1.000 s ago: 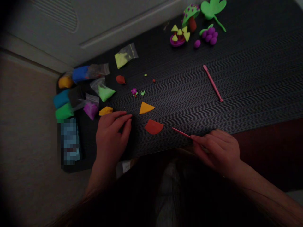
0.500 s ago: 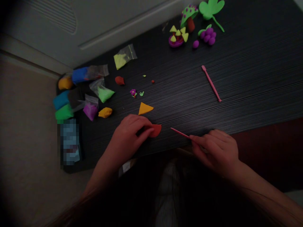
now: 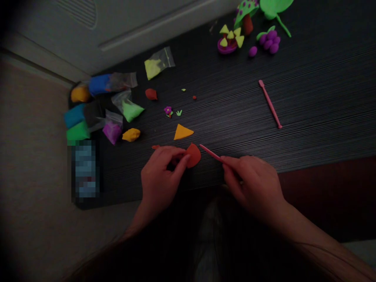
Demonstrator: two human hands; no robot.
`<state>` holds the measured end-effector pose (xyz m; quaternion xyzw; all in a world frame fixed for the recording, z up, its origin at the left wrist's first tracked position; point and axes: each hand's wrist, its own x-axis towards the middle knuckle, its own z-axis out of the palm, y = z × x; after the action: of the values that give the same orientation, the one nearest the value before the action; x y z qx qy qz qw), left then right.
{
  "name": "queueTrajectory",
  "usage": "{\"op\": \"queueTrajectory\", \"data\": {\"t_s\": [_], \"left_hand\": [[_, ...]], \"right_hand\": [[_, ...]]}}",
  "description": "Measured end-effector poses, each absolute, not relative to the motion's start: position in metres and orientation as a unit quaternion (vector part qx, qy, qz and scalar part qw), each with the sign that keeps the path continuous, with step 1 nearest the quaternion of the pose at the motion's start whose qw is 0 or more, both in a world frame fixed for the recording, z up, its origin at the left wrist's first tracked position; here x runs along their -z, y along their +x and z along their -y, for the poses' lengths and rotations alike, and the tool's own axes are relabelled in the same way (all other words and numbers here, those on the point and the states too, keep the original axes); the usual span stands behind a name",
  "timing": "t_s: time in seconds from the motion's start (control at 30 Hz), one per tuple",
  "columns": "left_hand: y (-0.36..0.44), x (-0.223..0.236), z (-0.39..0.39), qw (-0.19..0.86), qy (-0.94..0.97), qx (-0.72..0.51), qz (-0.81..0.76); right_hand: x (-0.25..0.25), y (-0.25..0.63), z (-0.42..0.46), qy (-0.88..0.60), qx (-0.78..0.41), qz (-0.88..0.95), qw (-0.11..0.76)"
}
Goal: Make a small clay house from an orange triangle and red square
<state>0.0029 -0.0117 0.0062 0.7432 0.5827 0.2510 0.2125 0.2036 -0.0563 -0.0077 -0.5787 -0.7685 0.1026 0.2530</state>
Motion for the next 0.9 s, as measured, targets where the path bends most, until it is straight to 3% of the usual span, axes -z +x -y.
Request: {"op": "queueTrajectory", "data": {"t_s": [0.3,0.9], "left_hand": [[-0.008,0.005,0.018,0.142,0.788,-0.244,-0.547],[-0.013,0.011,0.023,0.15,0.803,-0.229,-0.53]], "right_hand": [[0.007,0.179,0.04,-0.548,-0.099,0.804,0.209],[0.002,0.175,0.042,-0.55,-0.101,0.809,0.182]]}}
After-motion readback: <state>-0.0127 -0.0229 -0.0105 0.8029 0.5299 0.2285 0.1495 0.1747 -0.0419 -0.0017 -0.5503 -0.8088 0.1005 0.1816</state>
